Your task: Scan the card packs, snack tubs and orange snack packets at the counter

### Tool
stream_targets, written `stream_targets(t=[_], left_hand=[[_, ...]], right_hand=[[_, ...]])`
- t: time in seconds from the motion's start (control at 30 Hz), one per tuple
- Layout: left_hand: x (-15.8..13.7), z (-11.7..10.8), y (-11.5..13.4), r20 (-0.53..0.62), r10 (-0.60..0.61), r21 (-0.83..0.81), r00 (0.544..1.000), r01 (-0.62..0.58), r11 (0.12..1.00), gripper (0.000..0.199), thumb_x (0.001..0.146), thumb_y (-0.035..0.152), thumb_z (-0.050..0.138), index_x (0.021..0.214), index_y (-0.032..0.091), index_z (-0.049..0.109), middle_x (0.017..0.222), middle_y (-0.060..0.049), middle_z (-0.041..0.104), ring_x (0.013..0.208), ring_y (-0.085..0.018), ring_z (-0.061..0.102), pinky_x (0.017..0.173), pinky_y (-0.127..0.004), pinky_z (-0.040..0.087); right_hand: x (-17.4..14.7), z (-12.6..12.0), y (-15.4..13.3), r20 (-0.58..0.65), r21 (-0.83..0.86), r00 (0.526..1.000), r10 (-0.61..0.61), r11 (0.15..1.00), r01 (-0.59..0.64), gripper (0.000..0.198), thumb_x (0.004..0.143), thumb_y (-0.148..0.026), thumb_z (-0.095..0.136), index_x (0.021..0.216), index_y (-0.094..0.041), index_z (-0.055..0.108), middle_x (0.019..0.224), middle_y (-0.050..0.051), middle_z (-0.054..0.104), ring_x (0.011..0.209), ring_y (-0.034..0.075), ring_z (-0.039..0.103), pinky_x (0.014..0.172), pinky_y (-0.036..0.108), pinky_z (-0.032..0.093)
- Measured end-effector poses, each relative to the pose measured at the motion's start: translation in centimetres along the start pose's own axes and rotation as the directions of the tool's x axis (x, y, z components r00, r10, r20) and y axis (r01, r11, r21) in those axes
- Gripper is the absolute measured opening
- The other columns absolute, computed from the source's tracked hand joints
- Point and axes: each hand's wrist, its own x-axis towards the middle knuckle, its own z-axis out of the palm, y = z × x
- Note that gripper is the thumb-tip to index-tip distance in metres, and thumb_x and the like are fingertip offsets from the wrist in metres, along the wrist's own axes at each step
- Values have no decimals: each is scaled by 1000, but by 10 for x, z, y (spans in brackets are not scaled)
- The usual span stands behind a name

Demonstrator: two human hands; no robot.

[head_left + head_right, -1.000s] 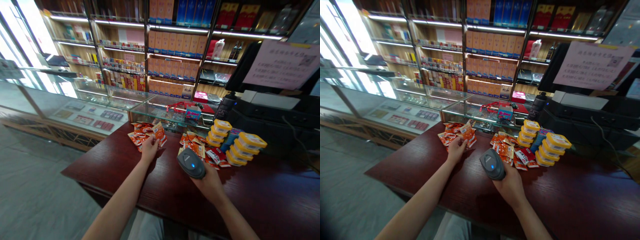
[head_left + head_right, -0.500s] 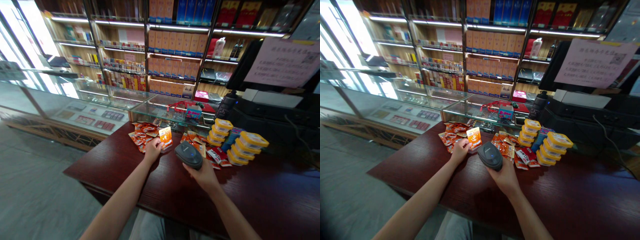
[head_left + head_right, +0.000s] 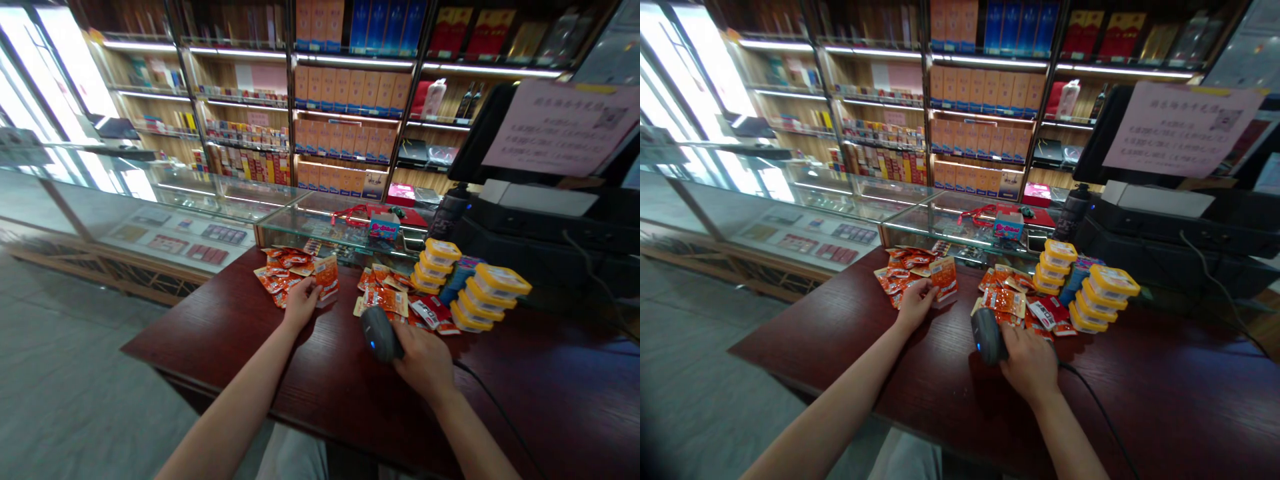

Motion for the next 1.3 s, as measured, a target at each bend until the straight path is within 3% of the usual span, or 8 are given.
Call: stream_targets(t=[0.17,0.3,0.53,0.7,0.87,1.07,1.2,1.3], left_hand=[[2,-2,5,-41,-28,-36,999,27,999,14,80,31,52,75,19,57,71,1,59,69,-13,54,67,-24,43],[7,5,17,-9,-204,-305,979,192,933,21,74,38,61,76,18,58,66,2,58,61,-12,54,56,-23,47],[24,49,50,326,-465,-553,823,565,613,34,61,35,78,80,11,65,64,-1,61,50,-8,53,46,-20,48],[44,97,71,374,-541,-555,753,649,520,20,66,24,76,75,10,64,58,-1,61,45,-6,53,45,-17,44],[65,134,76,318,-545,-517,776,624,586,10,72,19,69,69,11,64,50,2,56,42,-6,50,46,-19,44],[73,139,63,276,-493,-446,825,564,695,7,68,16,71,66,11,66,57,-2,64,57,-14,62,56,-23,49],[65,137,55,330,-299,-428,895,425,798,29,61,11,75,89,11,68,86,-8,73,81,-19,68,72,-29,54],[61,141,52,390,-161,-504,907,357,787,44,59,4,72,102,11,65,104,-11,72,94,-21,68,84,-33,54]], right_hand=[[-14,15,14,-169,23,985,-22,999,26,35,69,-13,50,102,-15,61,78,6,67,72,21,61,67,31,41],[-15,16,15,-288,115,957,-32,991,67,32,71,-12,48,101,-14,60,82,8,68,73,20,62,68,30,41],[-16,17,19,-318,225,947,42,974,32,23,80,-21,51,100,-15,60,88,10,70,75,21,63,67,30,43],[-15,15,21,-349,245,936,51,969,38,22,76,-16,52,97,-15,60,80,7,69,69,20,63,63,29,43],[-14,15,23,-333,251,940,68,968,19,23,74,-16,53,97,-15,60,78,6,69,67,19,63,62,28,42],[-15,17,25,-281,242,958,58,970,12,25,74,-17,54,99,-15,60,82,7,69,70,19,63,63,27,43],[-15,17,24,-274,248,960,58,969,13,26,74,-18,54,100,-15,61,83,7,70,70,19,63,63,28,43],[-15,16,22,-272,266,960,61,964,14,24,75,-17,54,98,-15,61,82,7,70,70,19,64,64,28,43]])
